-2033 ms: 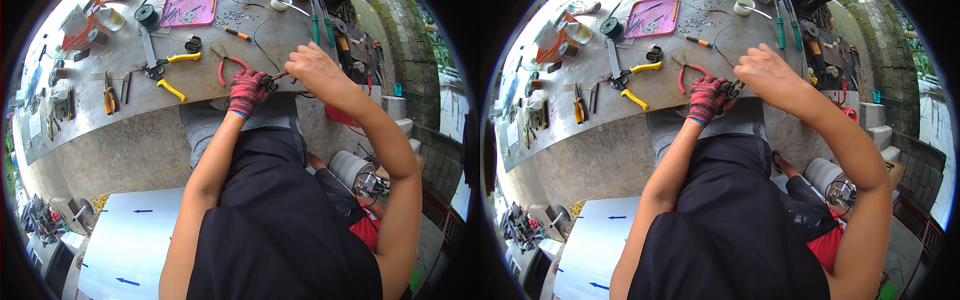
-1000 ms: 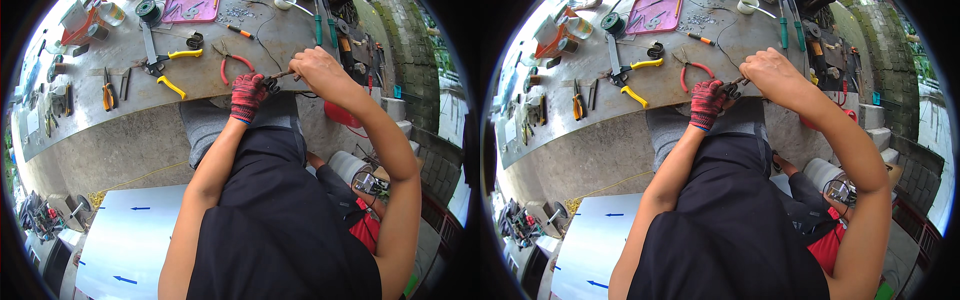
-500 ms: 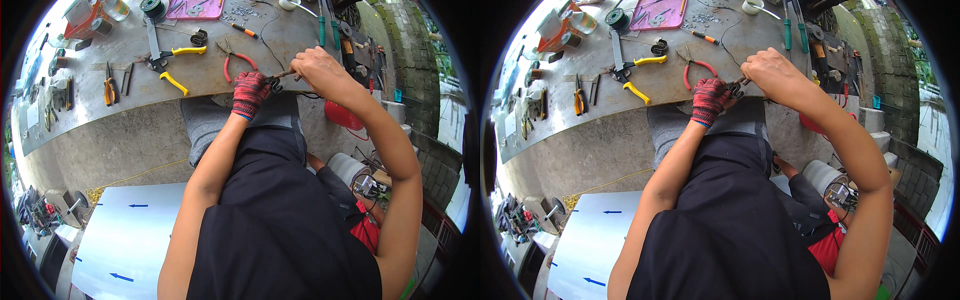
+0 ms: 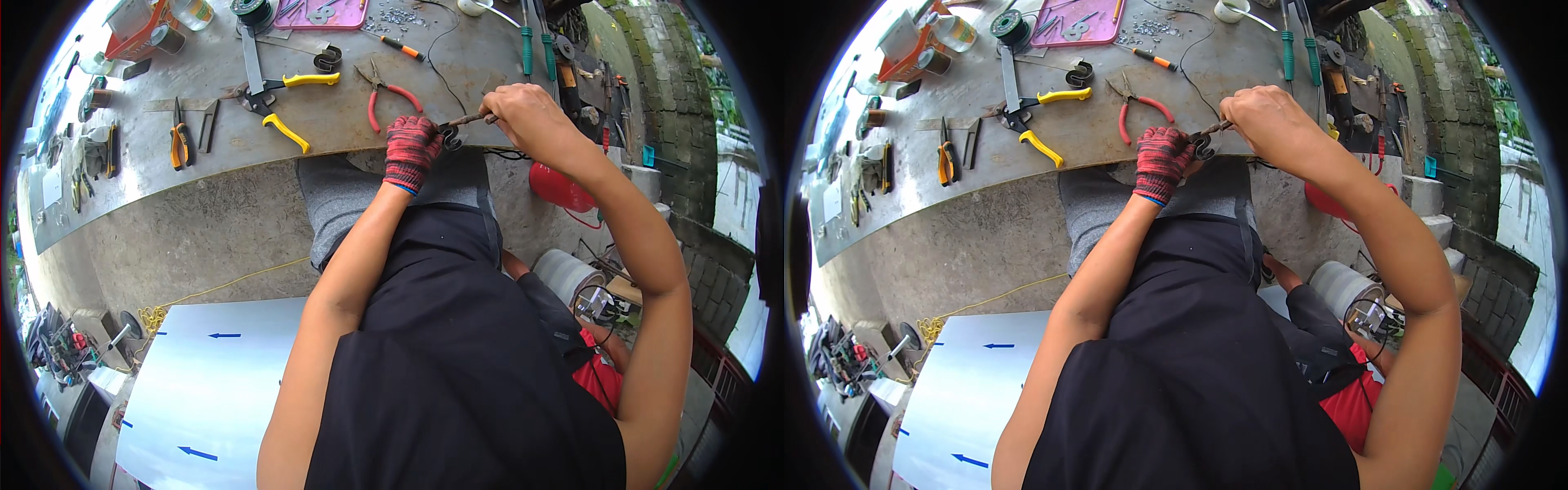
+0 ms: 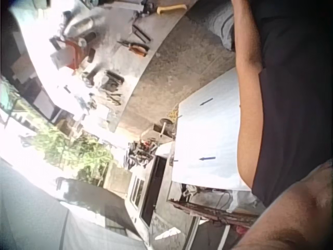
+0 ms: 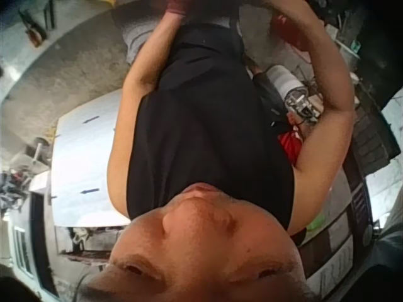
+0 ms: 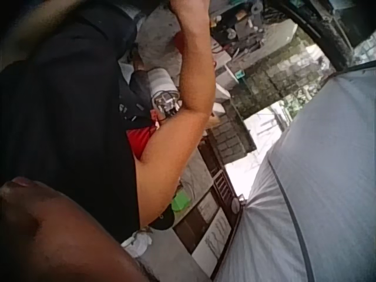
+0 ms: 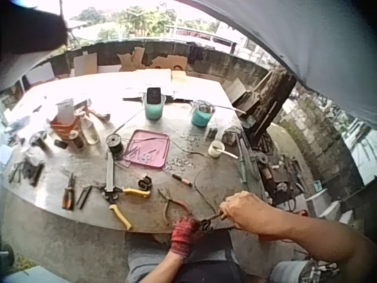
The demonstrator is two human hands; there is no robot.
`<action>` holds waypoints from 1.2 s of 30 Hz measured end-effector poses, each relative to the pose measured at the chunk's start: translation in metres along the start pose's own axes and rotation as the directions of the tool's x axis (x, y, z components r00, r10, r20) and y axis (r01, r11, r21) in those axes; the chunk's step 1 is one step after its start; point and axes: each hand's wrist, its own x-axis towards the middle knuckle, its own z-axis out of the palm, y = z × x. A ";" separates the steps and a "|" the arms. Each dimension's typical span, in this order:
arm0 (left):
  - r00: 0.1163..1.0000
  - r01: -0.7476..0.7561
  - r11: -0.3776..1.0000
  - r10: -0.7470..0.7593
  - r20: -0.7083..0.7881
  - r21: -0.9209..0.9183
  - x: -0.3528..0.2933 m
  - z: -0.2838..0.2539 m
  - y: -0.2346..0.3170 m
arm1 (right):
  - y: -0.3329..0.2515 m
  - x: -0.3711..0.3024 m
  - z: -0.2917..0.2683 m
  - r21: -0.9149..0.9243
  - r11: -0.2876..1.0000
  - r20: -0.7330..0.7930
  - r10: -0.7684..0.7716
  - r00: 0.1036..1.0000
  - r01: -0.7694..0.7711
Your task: The person welds a small metal piece held in pliers using a welding rod and a handheld welding tool. They repeatedly apply the welding rod to the metal piece, pause to inspect the work, and use a small brush to clean the weld area. The person wears a protective glove on their left hand while manipulating the tools.
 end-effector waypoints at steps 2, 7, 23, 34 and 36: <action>1.000 0.007 1.000 -0.007 -0.007 -0.004 -0.002 0.001 0.000 | -0.002 0.000 -0.001 0.000 1.000 0.008 0.018 1.000 -0.018; 1.000 0.005 1.000 -0.005 -0.001 0.005 -0.002 0.000 0.002 | -0.004 -0.002 0.000 0.003 0.999 -0.003 0.034 0.999 -0.034; 0.997 0.058 0.996 -0.061 0.038 0.074 0.005 -0.007 0.008 | -0.018 0.000 -0.009 -0.123 0.992 0.017 -0.023 1.000 0.025; 0.994 0.100 0.986 -0.104 0.024 0.134 0.005 -0.009 0.015 | -0.003 -0.020 -0.062 -0.014 0.999 -0.257 0.041 0.966 -0.046; 0.988 0.107 0.979 -0.124 0.094 0.173 0.012 -0.016 0.027 | 0.017 -0.021 -0.045 0.014 0.995 -0.350 0.102 0.931 -0.104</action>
